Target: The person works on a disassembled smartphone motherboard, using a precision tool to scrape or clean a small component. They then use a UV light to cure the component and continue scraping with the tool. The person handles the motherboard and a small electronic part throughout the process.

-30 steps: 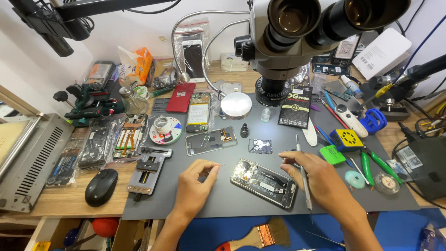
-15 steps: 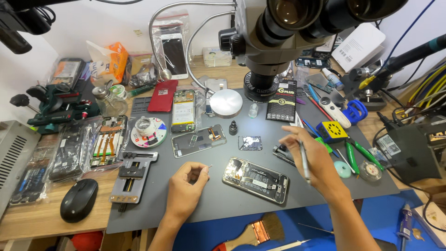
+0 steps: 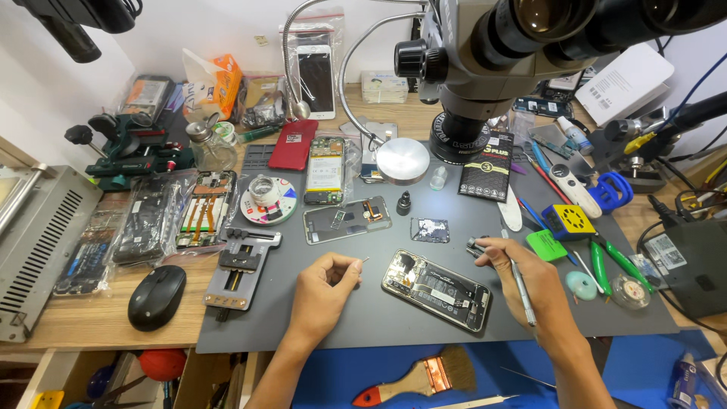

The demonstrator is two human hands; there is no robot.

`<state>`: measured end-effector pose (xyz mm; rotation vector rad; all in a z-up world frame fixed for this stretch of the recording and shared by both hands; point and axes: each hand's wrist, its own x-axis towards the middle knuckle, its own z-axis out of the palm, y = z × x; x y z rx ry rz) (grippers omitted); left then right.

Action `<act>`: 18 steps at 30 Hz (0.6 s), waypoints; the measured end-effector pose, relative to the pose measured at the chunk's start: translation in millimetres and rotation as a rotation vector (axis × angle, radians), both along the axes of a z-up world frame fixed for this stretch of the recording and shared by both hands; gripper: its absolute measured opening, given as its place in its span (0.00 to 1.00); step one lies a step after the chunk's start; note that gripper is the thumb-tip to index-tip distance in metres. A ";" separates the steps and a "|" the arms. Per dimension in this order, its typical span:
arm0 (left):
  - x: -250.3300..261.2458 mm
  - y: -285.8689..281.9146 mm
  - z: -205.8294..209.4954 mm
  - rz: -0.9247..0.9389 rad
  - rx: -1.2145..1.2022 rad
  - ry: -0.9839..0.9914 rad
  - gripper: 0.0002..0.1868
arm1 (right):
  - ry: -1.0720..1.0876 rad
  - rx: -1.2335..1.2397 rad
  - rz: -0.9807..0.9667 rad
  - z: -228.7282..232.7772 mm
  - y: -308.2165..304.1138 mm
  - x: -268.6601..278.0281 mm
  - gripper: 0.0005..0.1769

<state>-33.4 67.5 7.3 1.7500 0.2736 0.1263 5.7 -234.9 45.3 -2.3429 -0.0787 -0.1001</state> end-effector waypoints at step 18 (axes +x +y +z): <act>3.1 0.3 -1.7 0.015 0.017 0.071 0.08 | 0.483 -0.679 0.074 28.2 -45.2 -35.3 0.36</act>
